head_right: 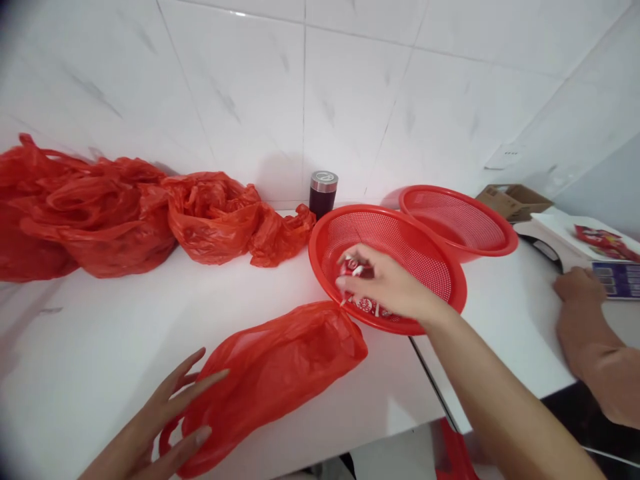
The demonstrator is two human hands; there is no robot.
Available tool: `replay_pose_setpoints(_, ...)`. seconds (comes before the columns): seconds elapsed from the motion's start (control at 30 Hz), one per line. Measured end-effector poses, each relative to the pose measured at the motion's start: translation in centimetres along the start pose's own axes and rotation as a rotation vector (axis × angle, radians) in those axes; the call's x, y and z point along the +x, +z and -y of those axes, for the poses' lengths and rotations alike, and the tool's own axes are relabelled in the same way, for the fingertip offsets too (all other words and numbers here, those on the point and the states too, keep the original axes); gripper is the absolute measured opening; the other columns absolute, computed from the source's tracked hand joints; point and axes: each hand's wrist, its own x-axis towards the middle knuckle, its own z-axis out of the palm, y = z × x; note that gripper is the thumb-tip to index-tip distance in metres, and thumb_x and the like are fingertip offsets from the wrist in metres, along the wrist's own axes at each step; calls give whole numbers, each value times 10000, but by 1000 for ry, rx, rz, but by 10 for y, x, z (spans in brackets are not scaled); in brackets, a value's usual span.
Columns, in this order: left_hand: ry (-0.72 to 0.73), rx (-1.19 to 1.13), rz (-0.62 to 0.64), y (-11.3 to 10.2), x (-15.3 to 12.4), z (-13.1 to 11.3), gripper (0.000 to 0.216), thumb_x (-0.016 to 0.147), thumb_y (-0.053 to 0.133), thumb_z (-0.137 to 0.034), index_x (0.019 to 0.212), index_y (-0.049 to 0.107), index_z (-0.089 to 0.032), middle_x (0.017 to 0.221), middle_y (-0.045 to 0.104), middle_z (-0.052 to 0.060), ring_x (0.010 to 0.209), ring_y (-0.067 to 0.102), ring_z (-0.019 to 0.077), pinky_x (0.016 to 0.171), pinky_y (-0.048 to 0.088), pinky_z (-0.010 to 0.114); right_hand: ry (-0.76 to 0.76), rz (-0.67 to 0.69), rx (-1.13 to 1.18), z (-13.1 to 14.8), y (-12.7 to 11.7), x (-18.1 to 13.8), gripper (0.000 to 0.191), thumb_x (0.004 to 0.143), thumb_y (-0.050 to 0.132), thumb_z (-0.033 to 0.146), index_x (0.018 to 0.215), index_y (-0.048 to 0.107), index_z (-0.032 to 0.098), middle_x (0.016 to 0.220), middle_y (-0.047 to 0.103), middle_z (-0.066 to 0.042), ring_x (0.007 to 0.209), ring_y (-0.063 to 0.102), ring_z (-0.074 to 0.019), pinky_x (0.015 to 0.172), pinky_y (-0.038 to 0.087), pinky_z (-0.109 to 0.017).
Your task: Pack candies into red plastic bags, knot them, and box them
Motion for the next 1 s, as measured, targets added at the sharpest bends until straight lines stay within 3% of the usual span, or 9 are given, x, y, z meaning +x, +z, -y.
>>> replay_pose_setpoints(0.1,-83,24,44,6,-1,-2,517,892,502,-468,1405,448,-427,1573,304,3,1314,477,332,956,530,445,-82,207,179,27,50,-16,335,831,639,448,1104,534,283,955,663,-16,776,664,-177,664,548,-308)
replay_pose_setpoints(0.23,-102,-64,-58,13,12,-10,534,931,441,-433,1453,383,-334,1513,417,35,1371,411,260,1100,392,452,-139,67,-94,31,80,-16,398,875,589,434,1246,531,302,1069,682,-53,958,657,-234,842,530,-386)
replay_pose_setpoints(0.4,-82,-128,-86,16,18,-13,571,931,463,-383,1479,309,-343,1553,349,16,1413,340,235,1141,325,455,-113,-258,-321,4,23,7,339,925,489,430,1215,557,269,1032,680,-55,869,664,-206,796,527,-353)
replay_pose_setpoints(0.47,-77,-146,-75,17,17,-13,589,923,478,-374,1483,300,-337,1557,341,18,1426,311,235,1157,291,461,17,-183,-534,-18,0,21,414,902,521,408,1296,514,283,1163,634,-82,944,650,-243,820,508,-383)
replay_pose_setpoints(0.57,-83,-186,-63,17,16,-15,607,916,492,-371,1487,290,-336,1567,319,18,1439,280,238,1167,267,467,171,130,-696,-57,-13,41,592,816,630,355,1378,460,278,1304,535,-128,904,657,-241,762,507,-349)
replay_pose_setpoints(0.67,-81,-250,-31,15,16,-22,606,916,497,-370,1485,288,-355,1572,305,12,1437,285,239,1164,279,464,164,279,-662,-83,-8,55,383,795,629,265,1175,610,220,1155,601,-118,733,650,-163,654,485,-270)
replay_pose_setpoints(0.83,-102,-316,-5,11,18,-28,591,910,508,-375,1468,311,-376,1558,332,-2,1423,316,237,1159,292,450,95,261,-617,-84,-7,63,35,757,606,169,782,611,193,867,669,-54,717,624,-158,635,443,-254)
replay_pose_setpoints(0.9,-105,-304,-24,11,18,-26,589,909,511,-372,1466,319,-373,1554,340,5,1419,323,249,1156,296,462,82,153,-527,-72,-12,59,46,794,588,217,834,599,200,854,682,-41,764,629,-162,663,454,-259)
replay_pose_setpoints(1.0,-110,-288,-36,12,19,-20,575,917,502,-385,1464,327,-362,1546,357,19,1413,334,262,1154,293,484,68,-110,-42,-44,-12,44,237,841,592,386,998,590,208,881,688,-37,704,618,-135,602,467,-252)
